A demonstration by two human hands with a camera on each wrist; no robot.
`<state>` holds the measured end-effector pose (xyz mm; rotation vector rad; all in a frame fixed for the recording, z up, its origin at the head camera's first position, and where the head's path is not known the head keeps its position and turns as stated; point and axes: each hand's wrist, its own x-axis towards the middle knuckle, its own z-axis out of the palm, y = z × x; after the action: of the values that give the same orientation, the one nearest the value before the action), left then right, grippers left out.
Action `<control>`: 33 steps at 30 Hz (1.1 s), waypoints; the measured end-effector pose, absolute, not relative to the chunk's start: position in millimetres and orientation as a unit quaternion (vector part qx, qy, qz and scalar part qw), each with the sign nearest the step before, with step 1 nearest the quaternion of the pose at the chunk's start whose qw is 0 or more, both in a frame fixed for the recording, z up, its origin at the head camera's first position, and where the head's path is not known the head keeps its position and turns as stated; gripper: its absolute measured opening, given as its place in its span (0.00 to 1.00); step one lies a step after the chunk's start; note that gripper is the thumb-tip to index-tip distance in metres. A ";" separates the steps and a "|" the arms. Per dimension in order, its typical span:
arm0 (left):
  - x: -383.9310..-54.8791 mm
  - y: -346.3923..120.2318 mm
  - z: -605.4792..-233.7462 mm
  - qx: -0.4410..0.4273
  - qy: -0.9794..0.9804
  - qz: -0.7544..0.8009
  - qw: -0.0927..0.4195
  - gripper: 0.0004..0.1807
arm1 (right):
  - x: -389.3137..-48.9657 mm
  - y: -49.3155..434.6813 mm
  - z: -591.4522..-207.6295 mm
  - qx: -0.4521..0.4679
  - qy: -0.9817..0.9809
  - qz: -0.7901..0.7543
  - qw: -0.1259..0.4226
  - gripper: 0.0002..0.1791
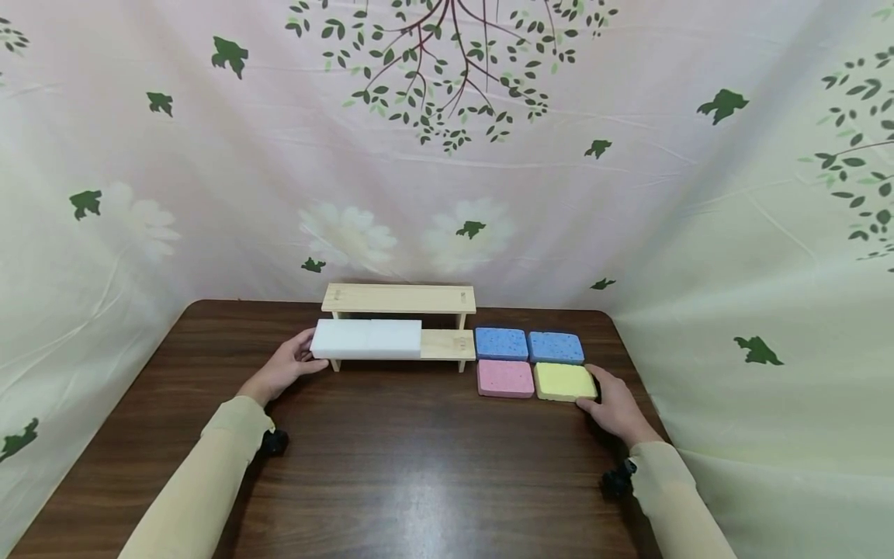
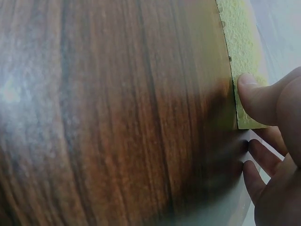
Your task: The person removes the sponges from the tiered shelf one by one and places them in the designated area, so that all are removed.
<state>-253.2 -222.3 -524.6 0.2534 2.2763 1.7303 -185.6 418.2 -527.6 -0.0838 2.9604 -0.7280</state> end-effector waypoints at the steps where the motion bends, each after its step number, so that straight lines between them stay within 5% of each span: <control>1: -253.2 -222.4 -524.8 0.087 0.786 0.597 0.135 0.44 | -185.8 417.5 -527.1 -0.028 0.970 -0.239 0.047 0.43; 24: -251.9 -221.9 -523.5 0.084 0.784 0.600 0.134 0.44 | -184.3 416.7 -522.7 -0.031 0.968 -0.241 0.062 0.46; 33: -252.7 -222.6 -522.2 0.085 0.784 0.599 0.137 0.44 | -183.6 414.6 -507.4 -0.012 0.964 -0.256 0.065 0.61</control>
<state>-252.7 -222.6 -522.2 0.2468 2.2696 1.7339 -183.6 414.6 -507.4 -0.0371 2.9094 -0.7730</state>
